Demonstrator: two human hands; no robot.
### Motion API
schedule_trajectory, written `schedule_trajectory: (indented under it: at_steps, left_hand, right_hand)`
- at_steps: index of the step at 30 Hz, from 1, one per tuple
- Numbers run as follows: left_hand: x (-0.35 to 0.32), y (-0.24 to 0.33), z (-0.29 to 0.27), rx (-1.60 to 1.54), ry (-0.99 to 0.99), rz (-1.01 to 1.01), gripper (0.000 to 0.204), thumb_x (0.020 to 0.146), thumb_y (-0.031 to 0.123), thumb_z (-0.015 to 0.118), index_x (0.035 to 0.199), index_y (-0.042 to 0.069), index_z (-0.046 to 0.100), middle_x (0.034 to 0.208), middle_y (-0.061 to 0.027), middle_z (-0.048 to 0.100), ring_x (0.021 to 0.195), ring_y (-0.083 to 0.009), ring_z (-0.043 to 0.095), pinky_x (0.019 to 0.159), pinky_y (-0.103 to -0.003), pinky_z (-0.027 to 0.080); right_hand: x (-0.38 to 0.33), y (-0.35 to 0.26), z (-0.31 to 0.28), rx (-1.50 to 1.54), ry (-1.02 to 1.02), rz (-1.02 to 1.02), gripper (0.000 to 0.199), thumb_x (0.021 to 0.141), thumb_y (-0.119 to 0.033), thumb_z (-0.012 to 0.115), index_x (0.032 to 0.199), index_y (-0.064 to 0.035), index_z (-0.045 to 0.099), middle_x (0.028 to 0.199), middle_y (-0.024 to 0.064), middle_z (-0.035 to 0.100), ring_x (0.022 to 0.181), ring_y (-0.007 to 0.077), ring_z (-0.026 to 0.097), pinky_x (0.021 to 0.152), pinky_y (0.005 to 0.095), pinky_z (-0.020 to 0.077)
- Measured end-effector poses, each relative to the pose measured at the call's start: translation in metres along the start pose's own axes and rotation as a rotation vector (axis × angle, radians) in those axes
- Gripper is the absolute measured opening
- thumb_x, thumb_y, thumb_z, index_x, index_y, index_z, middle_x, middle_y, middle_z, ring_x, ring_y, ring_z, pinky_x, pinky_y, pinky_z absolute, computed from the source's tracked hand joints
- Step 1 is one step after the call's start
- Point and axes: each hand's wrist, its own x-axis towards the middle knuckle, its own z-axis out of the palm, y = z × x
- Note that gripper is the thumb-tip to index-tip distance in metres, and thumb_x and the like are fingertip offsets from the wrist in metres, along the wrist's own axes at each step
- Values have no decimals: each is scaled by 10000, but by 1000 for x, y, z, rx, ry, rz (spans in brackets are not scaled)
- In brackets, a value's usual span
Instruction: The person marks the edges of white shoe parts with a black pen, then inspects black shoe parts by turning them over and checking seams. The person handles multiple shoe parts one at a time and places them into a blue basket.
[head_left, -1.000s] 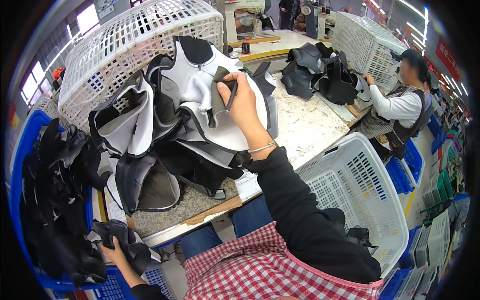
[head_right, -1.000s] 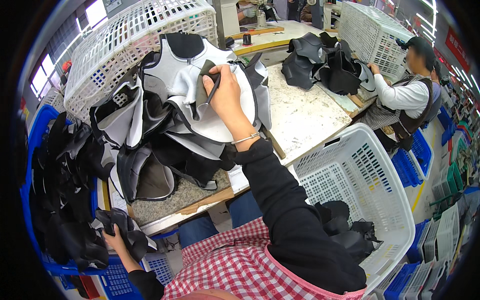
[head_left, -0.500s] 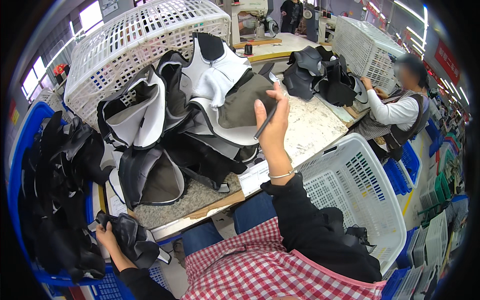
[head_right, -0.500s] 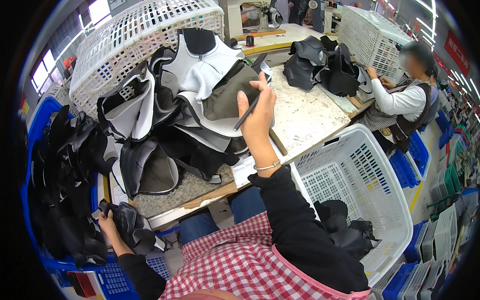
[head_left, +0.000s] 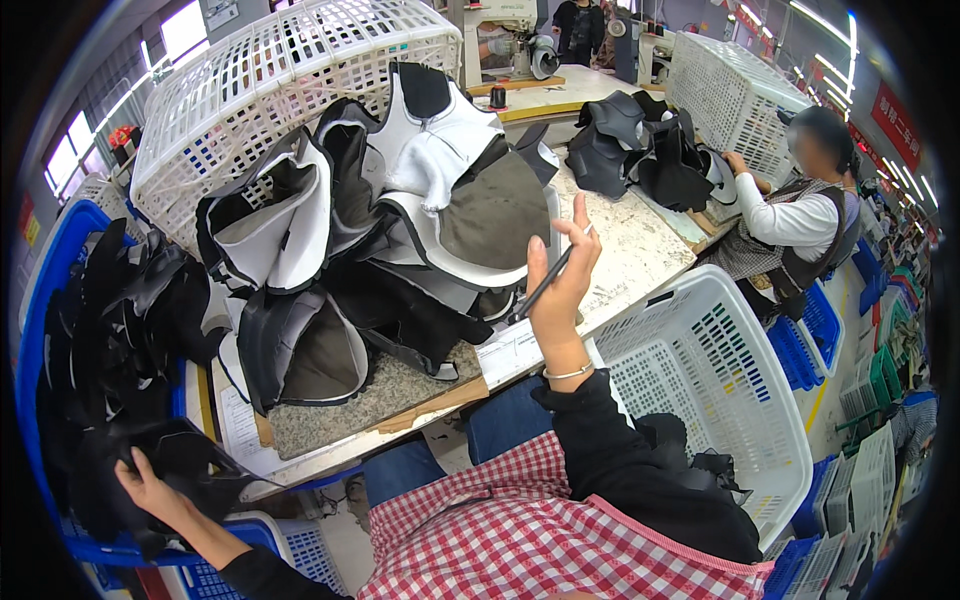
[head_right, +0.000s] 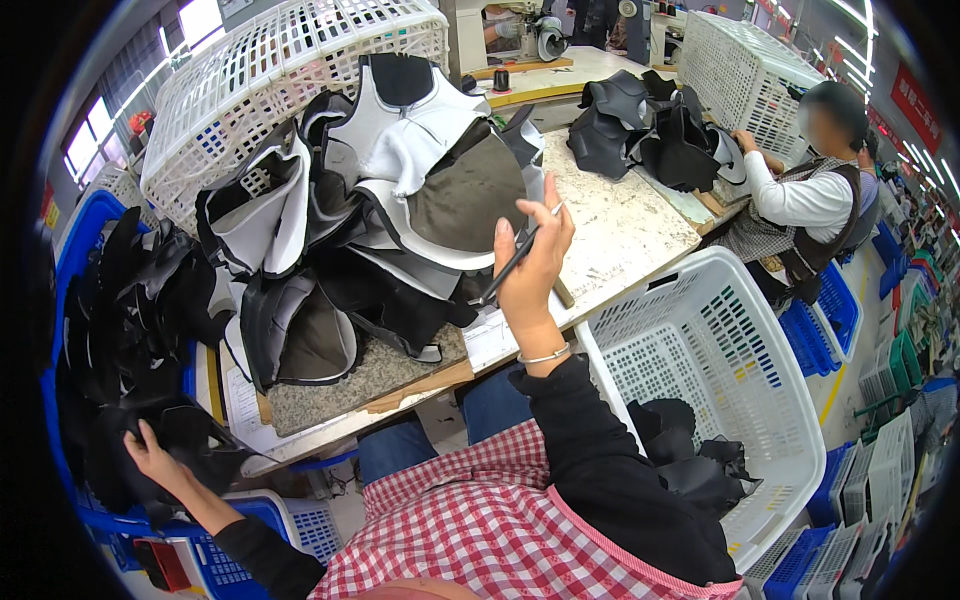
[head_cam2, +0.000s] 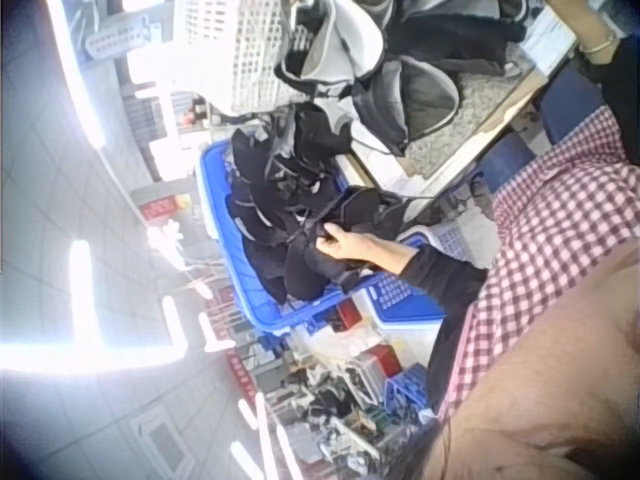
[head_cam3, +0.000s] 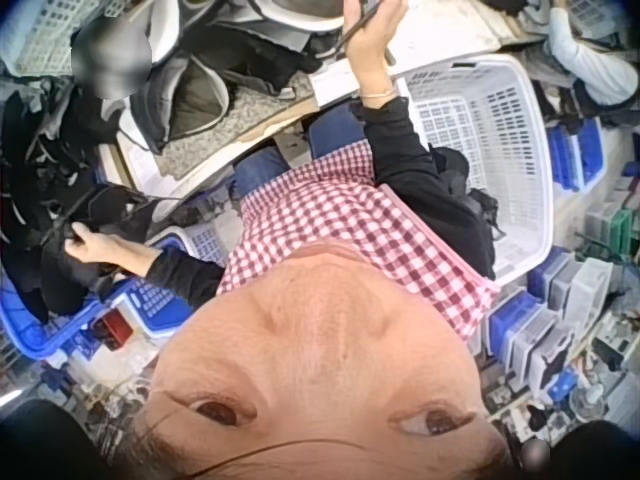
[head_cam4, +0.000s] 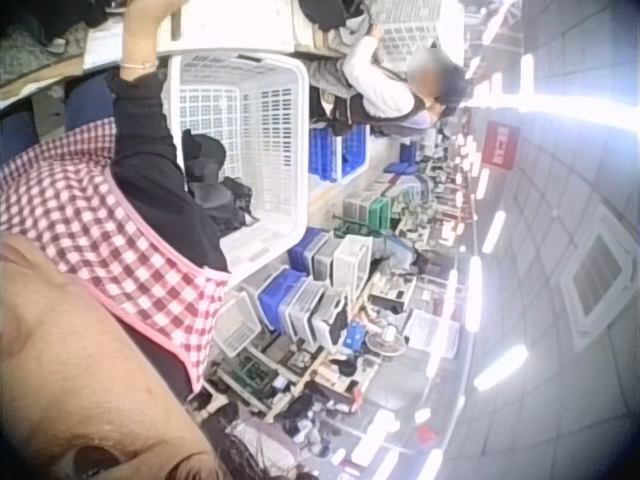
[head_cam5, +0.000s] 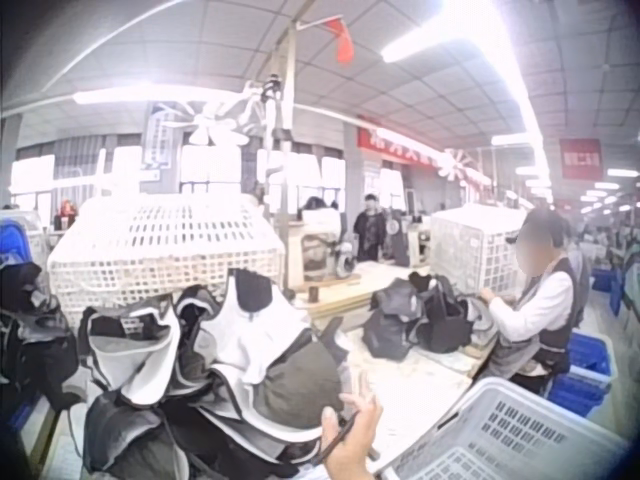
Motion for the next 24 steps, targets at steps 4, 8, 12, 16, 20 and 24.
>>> schedule_trajectory:
  at_steps: [4, 8, 12, 16, 20, 24]
  left_hand:
    - [-6, 65, 20, -127, -325, 104, 166, 1021, 64, 643, 1177, 12, 624, 1125, -28, 643, 1039, -125, 588, 986, -243, 432]
    - [-40, 120, 54, -191, -905, 153, 164, 861, 94, 712, 949, 7, 604, 962, -90, 634, 933, -205, 592, 858, -297, 451]
    - [-83, 138, 78, -304, -1276, 28, 197, 835, 141, 729, 750, -2, 624, 797, -133, 687, 817, -275, 657, 754, -371, 508]
    - [-110, 127, 84, -537, -1397, -189, 228, 853, 135, 797, 760, -4, 644, 764, -129, 681, 782, -278, 633, 733, -388, 493]
    - [-119, 108, 84, -722, -1391, -258, 253, 826, 133, 849, 793, 1, 636, 776, -123, 673, 767, -269, 605, 731, -389, 477]
    - [-122, 100, 79, -678, -1415, -380, 344, 772, 190, 901, 867, -4, 633, 817, -129, 678, 812, -262, 598, 771, -393, 467]
  right_hand:
    - [-14, -49, -2, 275, -103, -110, 262, 897, -53, 701, 1133, -39, 588, 1387, 294, 600, 1296, 393, 563, 1096, 455, 435]
    - [-43, -102, 4, 664, -548, -96, 203, 902, -95, 716, 1063, -53, 599, 1401, 272, 628, 1243, 369, 569, 1067, 450, 450]
    - [-67, -128, 20, 740, -737, -70, 314, 895, -249, 804, 1045, -79, 587, 1438, 206, 629, 1245, 350, 549, 1061, 435, 449]
    - [-77, -134, 23, 956, -1085, 84, 460, 868, -425, 834, 1014, -76, 573, 1164, 143, 650, 1012, 303, 615, 898, 374, 490]
    - [-78, -137, 13, 1050, -1317, 298, 449, 898, -371, 831, 1131, -33, 651, 969, 104, 696, 870, 199, 671, 814, 324, 533]
    - [-85, -140, 9, 1177, -1317, 511, 332, 953, -239, 792, 1186, -23, 695, 1072, 57, 722, 1007, 125, 647, 921, 310, 522]
